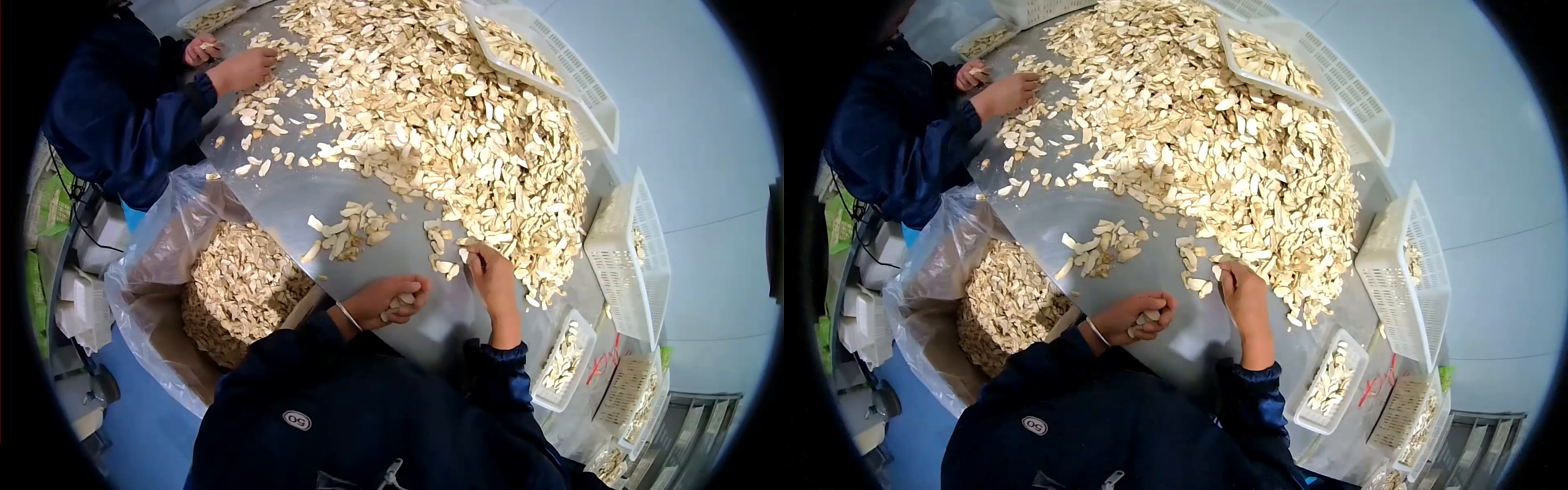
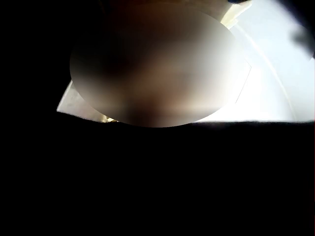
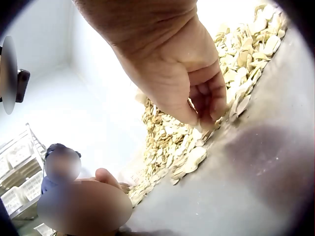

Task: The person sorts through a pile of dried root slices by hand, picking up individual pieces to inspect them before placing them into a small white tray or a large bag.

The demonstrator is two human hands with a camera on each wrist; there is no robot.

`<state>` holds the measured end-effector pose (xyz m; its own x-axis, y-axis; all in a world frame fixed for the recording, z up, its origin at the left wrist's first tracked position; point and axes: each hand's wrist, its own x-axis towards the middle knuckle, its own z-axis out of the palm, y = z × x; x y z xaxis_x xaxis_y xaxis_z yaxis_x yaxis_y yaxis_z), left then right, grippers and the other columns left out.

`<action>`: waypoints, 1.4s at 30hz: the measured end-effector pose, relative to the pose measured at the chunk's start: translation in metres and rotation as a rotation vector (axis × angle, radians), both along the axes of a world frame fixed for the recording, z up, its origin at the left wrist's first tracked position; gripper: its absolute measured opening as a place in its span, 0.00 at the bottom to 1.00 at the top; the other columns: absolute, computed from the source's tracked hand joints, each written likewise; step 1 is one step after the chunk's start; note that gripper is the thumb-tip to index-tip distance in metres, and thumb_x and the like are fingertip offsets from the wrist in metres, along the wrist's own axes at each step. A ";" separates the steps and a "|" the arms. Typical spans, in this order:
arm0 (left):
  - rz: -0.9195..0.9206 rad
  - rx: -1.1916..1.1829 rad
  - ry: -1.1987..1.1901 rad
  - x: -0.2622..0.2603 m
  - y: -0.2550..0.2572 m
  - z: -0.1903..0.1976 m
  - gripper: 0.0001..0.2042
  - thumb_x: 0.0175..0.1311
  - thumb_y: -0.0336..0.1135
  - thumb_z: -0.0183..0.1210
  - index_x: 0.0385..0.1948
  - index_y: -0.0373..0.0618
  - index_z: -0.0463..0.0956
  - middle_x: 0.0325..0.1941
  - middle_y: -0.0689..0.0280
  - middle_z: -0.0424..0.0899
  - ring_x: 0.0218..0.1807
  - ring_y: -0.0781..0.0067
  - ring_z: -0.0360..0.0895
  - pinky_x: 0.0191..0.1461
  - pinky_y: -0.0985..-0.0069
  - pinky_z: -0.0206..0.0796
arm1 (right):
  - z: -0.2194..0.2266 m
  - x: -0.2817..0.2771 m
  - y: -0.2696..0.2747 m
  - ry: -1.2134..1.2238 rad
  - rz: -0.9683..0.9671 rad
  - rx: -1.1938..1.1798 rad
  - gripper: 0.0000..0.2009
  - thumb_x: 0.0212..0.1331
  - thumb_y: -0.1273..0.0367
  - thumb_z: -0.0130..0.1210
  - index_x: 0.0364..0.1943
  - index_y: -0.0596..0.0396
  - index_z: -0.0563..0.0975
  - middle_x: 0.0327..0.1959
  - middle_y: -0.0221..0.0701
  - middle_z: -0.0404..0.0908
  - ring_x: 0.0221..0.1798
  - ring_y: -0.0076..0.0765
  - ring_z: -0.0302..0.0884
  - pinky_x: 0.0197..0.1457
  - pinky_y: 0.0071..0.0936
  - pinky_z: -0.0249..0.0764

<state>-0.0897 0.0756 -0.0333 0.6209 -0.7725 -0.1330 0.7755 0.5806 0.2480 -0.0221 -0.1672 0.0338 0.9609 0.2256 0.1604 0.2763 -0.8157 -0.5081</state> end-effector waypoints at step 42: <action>0.038 0.023 -0.016 -0.004 0.002 0.002 0.10 0.80 0.35 0.47 0.53 0.44 0.73 0.36 0.66 0.78 0.23 0.85 0.65 0.22 0.87 0.58 | 0.020 -0.033 -0.016 0.339 0.072 -0.014 0.08 0.63 0.76 0.60 0.45 0.57 0.81 0.34 0.32 0.84 0.35 0.30 0.82 0.41 0.26 0.76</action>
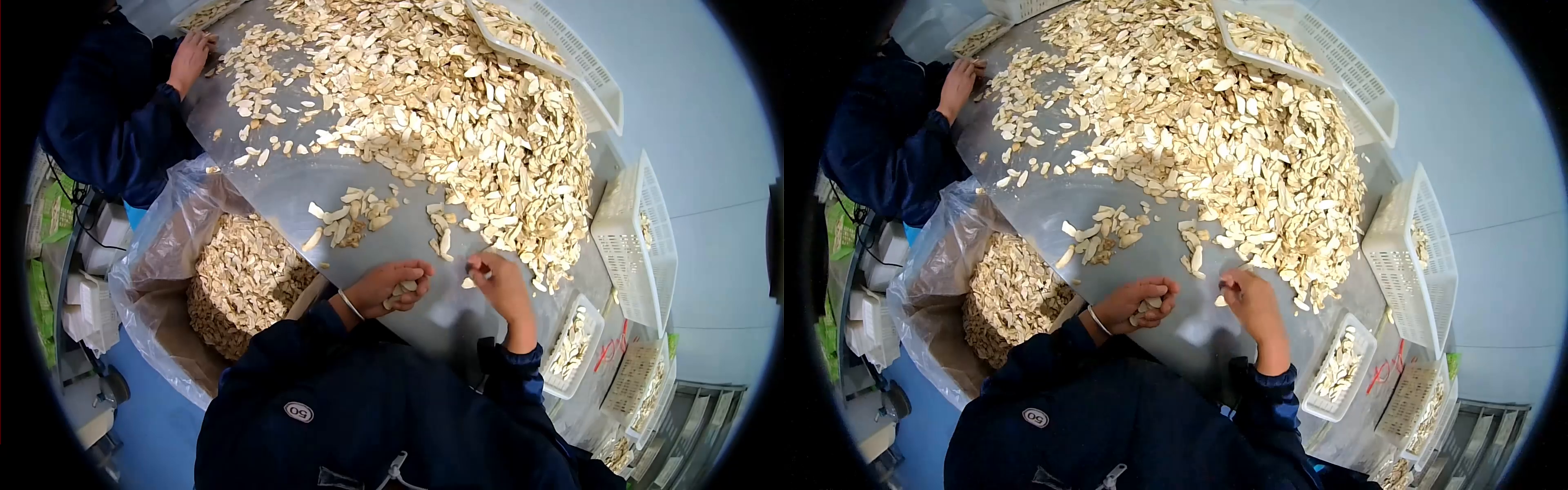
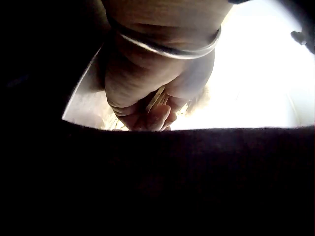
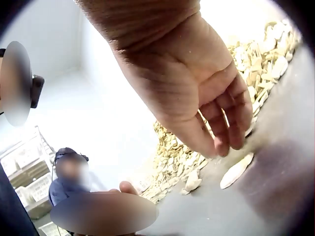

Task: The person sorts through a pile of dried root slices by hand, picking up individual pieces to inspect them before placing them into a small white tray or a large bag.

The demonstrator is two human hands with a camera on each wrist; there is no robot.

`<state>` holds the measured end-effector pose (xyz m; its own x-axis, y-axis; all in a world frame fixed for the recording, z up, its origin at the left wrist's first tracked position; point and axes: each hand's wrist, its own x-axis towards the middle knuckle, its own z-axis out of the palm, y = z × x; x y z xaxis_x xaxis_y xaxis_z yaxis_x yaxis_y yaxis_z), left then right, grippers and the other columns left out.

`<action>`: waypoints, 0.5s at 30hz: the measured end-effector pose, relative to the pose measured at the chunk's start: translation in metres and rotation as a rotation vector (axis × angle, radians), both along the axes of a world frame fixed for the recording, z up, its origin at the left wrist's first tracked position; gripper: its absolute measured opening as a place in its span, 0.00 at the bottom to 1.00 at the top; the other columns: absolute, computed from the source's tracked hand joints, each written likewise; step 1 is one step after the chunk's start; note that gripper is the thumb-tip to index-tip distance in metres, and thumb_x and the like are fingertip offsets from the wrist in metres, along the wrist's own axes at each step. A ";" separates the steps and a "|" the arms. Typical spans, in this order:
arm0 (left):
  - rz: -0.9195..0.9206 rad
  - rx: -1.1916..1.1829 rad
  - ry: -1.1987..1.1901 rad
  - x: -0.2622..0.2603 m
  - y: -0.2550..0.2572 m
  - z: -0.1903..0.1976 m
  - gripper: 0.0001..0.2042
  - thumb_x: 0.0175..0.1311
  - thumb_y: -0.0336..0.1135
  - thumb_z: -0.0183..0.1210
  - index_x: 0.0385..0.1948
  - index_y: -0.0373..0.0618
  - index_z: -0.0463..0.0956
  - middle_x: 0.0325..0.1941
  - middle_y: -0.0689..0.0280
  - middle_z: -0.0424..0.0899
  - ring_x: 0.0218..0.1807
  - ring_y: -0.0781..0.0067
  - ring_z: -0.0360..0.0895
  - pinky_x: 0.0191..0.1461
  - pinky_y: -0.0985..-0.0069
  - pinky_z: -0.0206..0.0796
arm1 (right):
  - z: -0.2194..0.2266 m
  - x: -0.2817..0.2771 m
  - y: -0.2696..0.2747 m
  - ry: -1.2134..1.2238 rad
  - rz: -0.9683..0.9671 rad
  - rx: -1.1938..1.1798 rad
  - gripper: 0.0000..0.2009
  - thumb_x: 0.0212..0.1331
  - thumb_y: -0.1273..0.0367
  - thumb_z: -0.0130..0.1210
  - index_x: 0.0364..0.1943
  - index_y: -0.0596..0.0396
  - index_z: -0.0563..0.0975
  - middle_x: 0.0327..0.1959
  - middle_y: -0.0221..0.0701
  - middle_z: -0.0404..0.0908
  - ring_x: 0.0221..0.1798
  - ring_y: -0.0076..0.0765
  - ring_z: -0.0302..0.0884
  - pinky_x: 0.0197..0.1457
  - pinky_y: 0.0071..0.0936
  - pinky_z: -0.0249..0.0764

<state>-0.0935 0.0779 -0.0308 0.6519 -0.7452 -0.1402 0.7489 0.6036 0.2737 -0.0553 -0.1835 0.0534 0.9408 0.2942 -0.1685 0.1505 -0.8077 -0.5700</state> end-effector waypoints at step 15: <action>0.048 0.063 -0.038 0.000 -0.002 0.005 0.17 0.80 0.39 0.46 0.66 0.46 0.65 0.50 0.59 0.80 0.27 0.83 0.69 0.23 0.86 0.61 | 0.015 0.001 0.037 0.232 -0.062 0.498 0.07 0.70 0.72 0.58 0.47 0.58 0.81 0.30 0.27 0.83 0.34 0.17 0.76 0.36 0.21 0.72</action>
